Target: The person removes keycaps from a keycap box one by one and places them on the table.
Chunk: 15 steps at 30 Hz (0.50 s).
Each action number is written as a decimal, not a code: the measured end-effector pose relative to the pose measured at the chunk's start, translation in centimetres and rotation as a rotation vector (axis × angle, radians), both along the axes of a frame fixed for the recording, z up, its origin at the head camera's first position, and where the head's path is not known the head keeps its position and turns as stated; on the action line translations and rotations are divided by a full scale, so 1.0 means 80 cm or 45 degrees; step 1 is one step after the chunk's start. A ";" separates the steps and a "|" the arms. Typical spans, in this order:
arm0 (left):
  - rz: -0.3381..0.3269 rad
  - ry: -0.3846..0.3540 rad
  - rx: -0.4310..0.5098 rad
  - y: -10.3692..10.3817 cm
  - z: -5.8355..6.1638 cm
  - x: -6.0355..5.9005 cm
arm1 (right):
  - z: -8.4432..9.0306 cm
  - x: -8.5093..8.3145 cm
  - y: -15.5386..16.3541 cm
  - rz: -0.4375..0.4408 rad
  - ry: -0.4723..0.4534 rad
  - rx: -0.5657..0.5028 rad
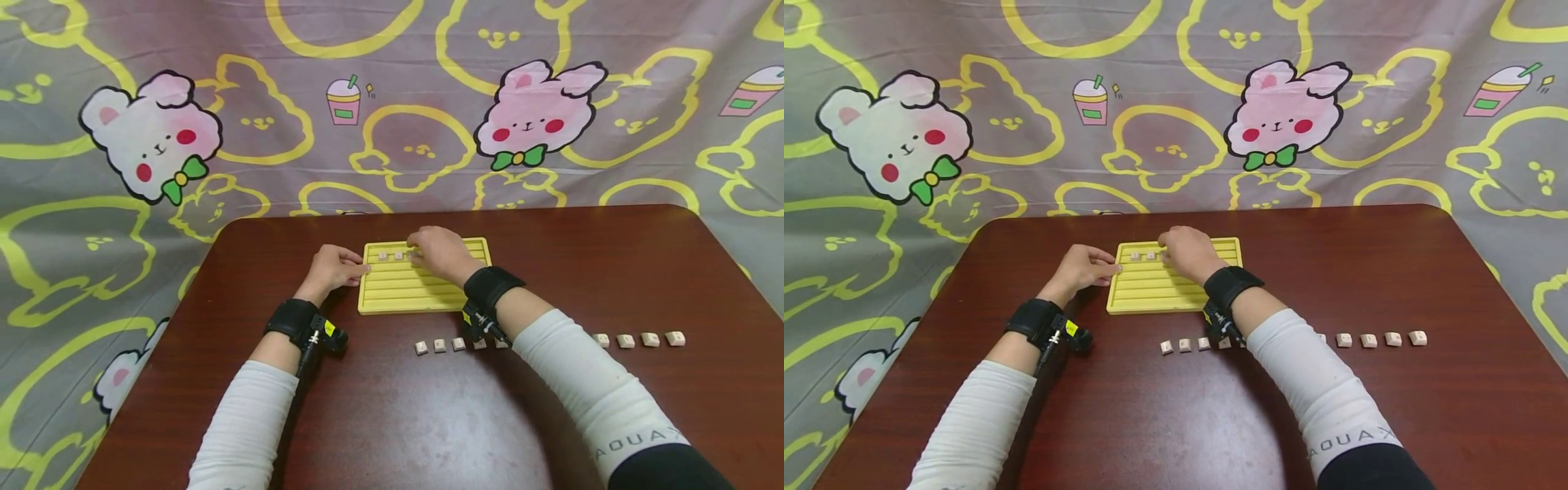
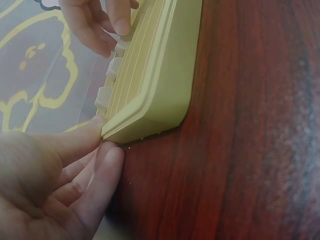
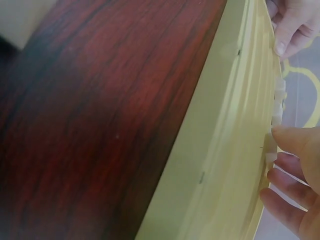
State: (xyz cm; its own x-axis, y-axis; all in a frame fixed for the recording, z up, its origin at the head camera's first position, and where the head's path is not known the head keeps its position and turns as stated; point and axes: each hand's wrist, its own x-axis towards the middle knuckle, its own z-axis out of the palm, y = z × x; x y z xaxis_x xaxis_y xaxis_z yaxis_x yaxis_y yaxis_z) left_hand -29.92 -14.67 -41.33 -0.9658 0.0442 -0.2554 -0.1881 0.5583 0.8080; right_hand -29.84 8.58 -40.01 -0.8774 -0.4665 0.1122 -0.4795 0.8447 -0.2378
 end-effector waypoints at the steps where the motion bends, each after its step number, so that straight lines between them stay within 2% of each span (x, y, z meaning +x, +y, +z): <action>1: -0.002 0.000 -0.001 0.000 0.000 0.000 | -0.001 0.000 0.000 -0.005 -0.008 0.003; 15: -0.004 -0.001 0.004 0.000 0.002 0.002 | -0.008 -0.006 -0.001 -0.001 0.002 0.035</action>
State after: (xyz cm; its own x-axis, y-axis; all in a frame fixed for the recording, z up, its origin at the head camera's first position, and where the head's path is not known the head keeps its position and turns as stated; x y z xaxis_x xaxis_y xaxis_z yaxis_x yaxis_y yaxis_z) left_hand -29.77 -14.67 -41.16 -0.9655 0.0482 -0.2558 -0.1867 0.5566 0.8095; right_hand -30.35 8.46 -40.63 -0.8778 -0.4683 0.1007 -0.4788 0.8514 -0.2141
